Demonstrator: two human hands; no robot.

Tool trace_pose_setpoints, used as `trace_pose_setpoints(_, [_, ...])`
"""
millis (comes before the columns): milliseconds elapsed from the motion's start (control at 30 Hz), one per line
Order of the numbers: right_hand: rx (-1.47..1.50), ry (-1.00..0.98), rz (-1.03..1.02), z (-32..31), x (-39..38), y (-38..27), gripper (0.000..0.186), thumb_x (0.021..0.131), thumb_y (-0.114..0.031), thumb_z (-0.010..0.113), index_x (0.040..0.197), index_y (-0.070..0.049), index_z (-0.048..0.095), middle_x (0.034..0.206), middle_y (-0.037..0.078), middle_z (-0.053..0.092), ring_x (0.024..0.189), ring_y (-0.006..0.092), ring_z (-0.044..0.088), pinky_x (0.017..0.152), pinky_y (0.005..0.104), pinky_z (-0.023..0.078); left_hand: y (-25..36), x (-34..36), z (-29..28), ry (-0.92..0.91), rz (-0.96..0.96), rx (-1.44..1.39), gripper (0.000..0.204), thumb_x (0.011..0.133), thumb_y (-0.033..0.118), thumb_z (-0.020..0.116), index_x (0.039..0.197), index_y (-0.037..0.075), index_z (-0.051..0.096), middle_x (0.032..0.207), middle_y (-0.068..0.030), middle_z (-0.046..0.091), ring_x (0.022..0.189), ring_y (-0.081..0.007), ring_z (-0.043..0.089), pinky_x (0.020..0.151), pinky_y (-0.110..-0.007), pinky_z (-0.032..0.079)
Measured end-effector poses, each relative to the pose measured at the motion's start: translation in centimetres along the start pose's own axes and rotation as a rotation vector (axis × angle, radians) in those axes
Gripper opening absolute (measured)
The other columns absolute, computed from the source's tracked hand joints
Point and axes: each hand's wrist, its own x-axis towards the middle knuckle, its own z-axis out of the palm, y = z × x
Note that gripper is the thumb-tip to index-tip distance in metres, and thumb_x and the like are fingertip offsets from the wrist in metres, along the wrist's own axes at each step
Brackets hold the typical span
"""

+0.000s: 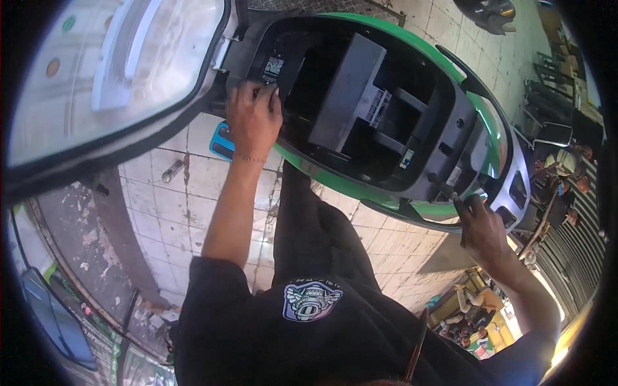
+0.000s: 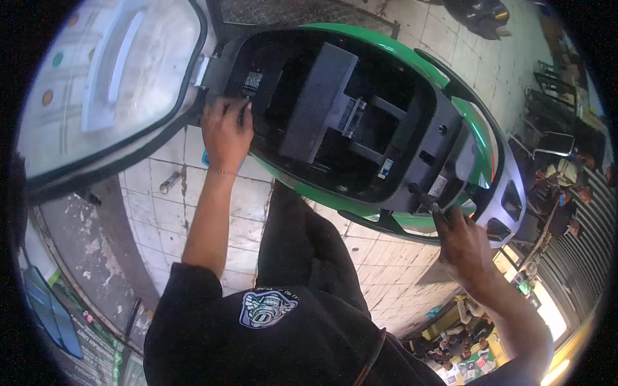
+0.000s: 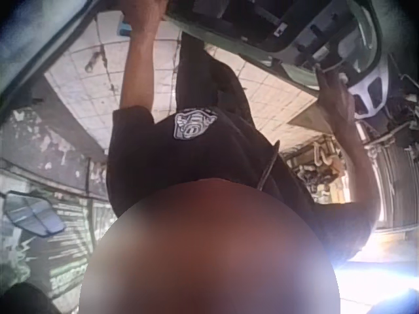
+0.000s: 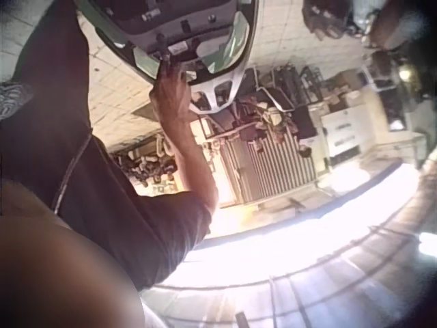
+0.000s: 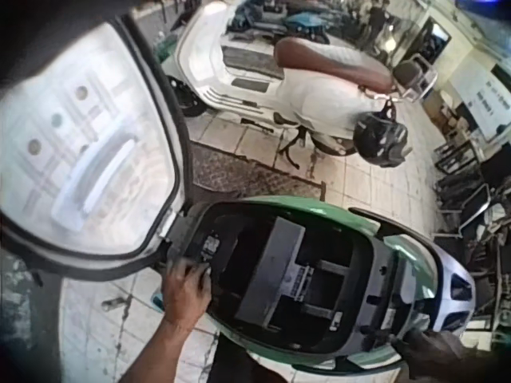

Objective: The person uses a screwdriver to loosen and remove screws from a black plastic component on a green scooter, lifts and sets aside the component, and then uses a socket tool to remove several bolts from the scooter's internal frame.

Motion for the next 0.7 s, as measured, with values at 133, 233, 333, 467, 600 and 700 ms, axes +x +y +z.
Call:
trace_pose_setpoints(133, [1.68, -0.263, 1.194, -0.2, 1.5, 1.7, 0.037, 0.087, -0.005, 0.057, 0.123, -0.001, 0.059, 0.079, 0.006, 0.058, 0.055, 0.0225, 0.059, 0.047, 0.0385, 0.05, -1.5, 6.0, 1.8, -0.181, 0.11, 0.332, 0.021, 0.083, 0.018, 0.067, 0.102, 0.016, 0.075, 0.129, -0.0072, 0.056, 0.116, -0.0315, 0.049, 0.094, -0.051, 0.039])
trace_pose_setpoints(233, [1.188, 0.0, 0.834, 1.7, -0.1, -0.9, 0.037, 0.088, -0.007, 0.057, 0.125, -0.001, 0.057, 0.085, 0.008, 0.062, 0.068, 0.0271, 0.064, 0.058, 0.0399, 0.053, -3.5, 9.2, 5.0, -0.307, 0.146, 0.526, 0.023, 0.088, 0.021, 0.061, 0.107, 0.019, 0.074, 0.137, -0.0066, 0.05, 0.122, -0.0337, 0.045, 0.097, -0.055, 0.036])
trace_pose_setpoints(333, [0.406, -0.128, 0.523, -0.6, 1.1, -3.8, 0.044, 0.084, -0.004, 0.06, 0.127, -0.002, 0.056, 0.115, 0.022, 0.058, 0.088, 0.0432, 0.064, 0.073, 0.0448, 0.054, -4.2, 11.3, 5.8, -0.312, 0.22, 0.578, 0.024, 0.09, 0.024, 0.059, 0.108, 0.024, 0.075, 0.149, -0.0044, 0.043, 0.124, -0.0335, 0.045, 0.097, -0.053, 0.037])
trace_pose_setpoints(467, [0.746, -0.034, 0.625, 2.0, 0.1, -3.1, 0.031, 0.088, -0.005, 0.058, 0.118, 0.002, 0.06, 0.082, 0.011, 0.059, 0.057, 0.022, 0.059, 0.047, 0.0345, 0.045, -4.7, 12.2, 6.4, -0.382, 0.298, 0.543, 0.021, 0.09, 0.025, 0.061, 0.104, 0.027, 0.076, 0.153, -0.0027, 0.039, 0.125, -0.0336, 0.044, 0.098, -0.053, 0.038])
trace_pose_setpoints(600, [2.196, 0.03, 1.178, 1.3, 0.7, -1.7, 0.027, 0.088, -0.007, 0.055, 0.11, 0.009, 0.061, 0.06, 0.0, 0.047, 0.04, 0.0071, 0.043, 0.033, 0.0224, 0.029, -4.8, 11.9, 6.6, -0.333, 0.256, 0.501, 0.016, 0.084, 0.028, 0.068, 0.097, 0.026, 0.079, 0.153, -0.0013, 0.039, 0.126, -0.0352, 0.043, 0.101, -0.053, 0.037])
trace_pose_setpoints(700, [1.13, 0.195, 0.806, 1.0, 1.5, -2.8, 0.026, 0.09, -0.005, 0.056, 0.113, 0.005, 0.063, 0.068, 0.003, 0.053, 0.047, 0.0094, 0.05, 0.04, 0.0244, 0.036, -5.2, 11.5, 6.0, -0.326, 0.264, 0.425, 0.015, 0.081, 0.027, 0.073, 0.094, 0.026, 0.079, 0.155, -0.0008, 0.037, 0.126, -0.0365, 0.042, 0.102, -0.054, 0.035])
